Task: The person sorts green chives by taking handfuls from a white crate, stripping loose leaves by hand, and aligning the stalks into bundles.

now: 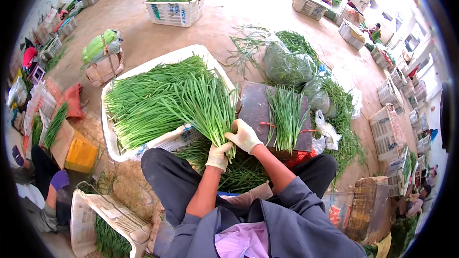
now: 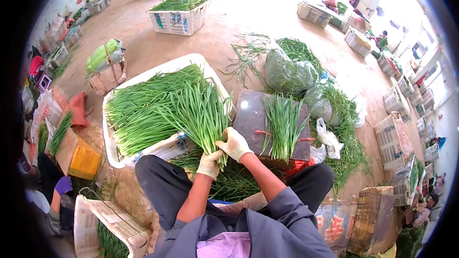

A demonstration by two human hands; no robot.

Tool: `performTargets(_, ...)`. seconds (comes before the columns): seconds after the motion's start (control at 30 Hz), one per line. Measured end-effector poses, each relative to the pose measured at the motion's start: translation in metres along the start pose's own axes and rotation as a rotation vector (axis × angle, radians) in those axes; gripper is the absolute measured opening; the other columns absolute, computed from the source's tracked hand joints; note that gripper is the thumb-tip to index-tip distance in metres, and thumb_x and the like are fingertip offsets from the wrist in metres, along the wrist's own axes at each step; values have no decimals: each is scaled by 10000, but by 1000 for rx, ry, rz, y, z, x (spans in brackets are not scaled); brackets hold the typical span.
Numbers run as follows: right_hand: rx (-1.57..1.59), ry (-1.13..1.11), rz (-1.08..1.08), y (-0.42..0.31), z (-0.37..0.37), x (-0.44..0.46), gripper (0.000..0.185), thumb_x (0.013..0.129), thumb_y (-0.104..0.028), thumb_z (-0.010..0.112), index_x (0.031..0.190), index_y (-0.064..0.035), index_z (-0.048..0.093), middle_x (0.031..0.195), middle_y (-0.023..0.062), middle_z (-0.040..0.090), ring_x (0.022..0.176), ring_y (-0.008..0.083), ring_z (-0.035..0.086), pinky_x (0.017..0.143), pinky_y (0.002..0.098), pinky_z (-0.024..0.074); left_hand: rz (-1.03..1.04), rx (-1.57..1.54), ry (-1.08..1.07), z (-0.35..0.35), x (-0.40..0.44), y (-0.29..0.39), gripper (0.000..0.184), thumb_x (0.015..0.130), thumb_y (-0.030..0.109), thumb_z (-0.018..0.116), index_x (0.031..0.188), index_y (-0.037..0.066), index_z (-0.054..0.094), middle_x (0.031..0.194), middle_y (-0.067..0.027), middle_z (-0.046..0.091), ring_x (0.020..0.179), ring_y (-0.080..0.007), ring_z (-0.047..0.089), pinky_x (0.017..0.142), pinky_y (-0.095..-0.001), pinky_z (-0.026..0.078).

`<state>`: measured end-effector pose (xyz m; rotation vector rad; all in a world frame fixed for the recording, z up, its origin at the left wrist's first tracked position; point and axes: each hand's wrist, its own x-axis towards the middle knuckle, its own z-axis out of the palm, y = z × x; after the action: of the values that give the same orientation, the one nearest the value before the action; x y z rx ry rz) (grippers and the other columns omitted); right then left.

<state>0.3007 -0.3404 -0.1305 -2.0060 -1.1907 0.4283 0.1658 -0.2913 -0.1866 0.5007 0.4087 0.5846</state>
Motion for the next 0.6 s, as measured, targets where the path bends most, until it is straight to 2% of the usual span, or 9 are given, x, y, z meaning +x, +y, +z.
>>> performTargets(0.07, 116, 7, 82, 2, 0, -5, 508, 727, -318, 815, 1056, -5, 586, 972, 186, 656, 904, 357, 658, 803, 420, 519, -10, -26, 24, -3, 1, -5, 556, 793, -75, 621, 1330, 42, 532, 1199, -84, 634, 1043, -240, 640, 898, -369, 528)
performTargets(0.13, -15, 214, 138, 1, 4, -15, 656, 709, -349, 828, 1182, 9, 549, 1006, 207, 646, 939, 376, 649, 837, 413, 518, -57, -64, 93, -2, 0, -5, 552, 798, -77, 609, 1332, 36, 528, 1205, -90, 632, 1038, -241, 641, 890, -370, 532)
performTargets(0.17, -154, 341, 164, 7, 13, -18, 823, 706, -387, 834, 1310, 32, 463, 1068, 248, 639, 990, 382, 644, 886, 395, 511, -68, -40, 104, -2, 0, -4, 543, 806, -88, 592, 1332, 32, 528, 1201, -92, 635, 1037, -243, 642, 887, -378, 533)
performTargets(0.2, -154, 339, 165, 10, 19, -19, 823, 706, -387, 834, 1310, 32, 463, 1068, 248, 639, 990, 382, 644, 886, 395, 511, -68, -40, 106, -4, 1, -6, 543, 806, -88, 592, 1332, 32, 528, 1201, -92, 635, 1037, -243, 642, 887, -378, 533)
performTargets(0.27, 203, 121, 427, 15, 29, -20, 927, 727, -394, 822, 1394, 60, 365, 1124, 282, 633, 1028, 362, 647, 920, 384, 502, -50, 49, 190, -6, 3, -10, 532, 802, -111, 588, 1314, 28, 540, 1205, -93, 639, 1046, -240, 642, 882, -385, 533)
performTargets(0.33, 477, -72, 273, 19, 35, -16, 657, 817, -342, 744, 1279, 73, 528, 1076, 207, 680, 971, 261, 659, 870, 353, 510, -43, 66, 175, -2, 3, -9, 503, 818, -94, 608, 1302, 34, 555, 1196, -90, 646, 1044, -237, 647, 880, -385, 537)
performTargets(0.4, 584, -90, 340, 21, 35, -13, 423, 898, -260, 665, 1171, 59, 611, 1036, 130, 694, 909, 172, 639, 819, 317, 513, -21, 88, 163, 0, 1, -7, 446, 849, -58, 649, 1278, 44, 583, 1177, -84, 660, 1039, -231, 657, 876, -384, 543)
performTargets(0.5, 921, 43, 374, 20, 26, -16, 258, 964, -139, 567, 1153, 29, 623, 1033, 67, 684, 890, 119, 618, 801, 285, 506, -84, -49, 202, 1, -1, -6, 355, 919, 45, 620, 1272, 45, 585, 1153, -80, 670, 997, -238, 667, 860, -404, 556)
performTargets(0.6, 1047, 116, 380, 22, 16, -21, 245, 971, -134, 557, 1160, 10, 617, 1039, 63, 676, 903, 127, 617, 812, 290, 505, -114, -110, 193, 0, 1, -12, 333, 941, 86, 590, 1271, 44, 582, 1149, -93, 673, 994, -254, 668, 864, -424, 554)
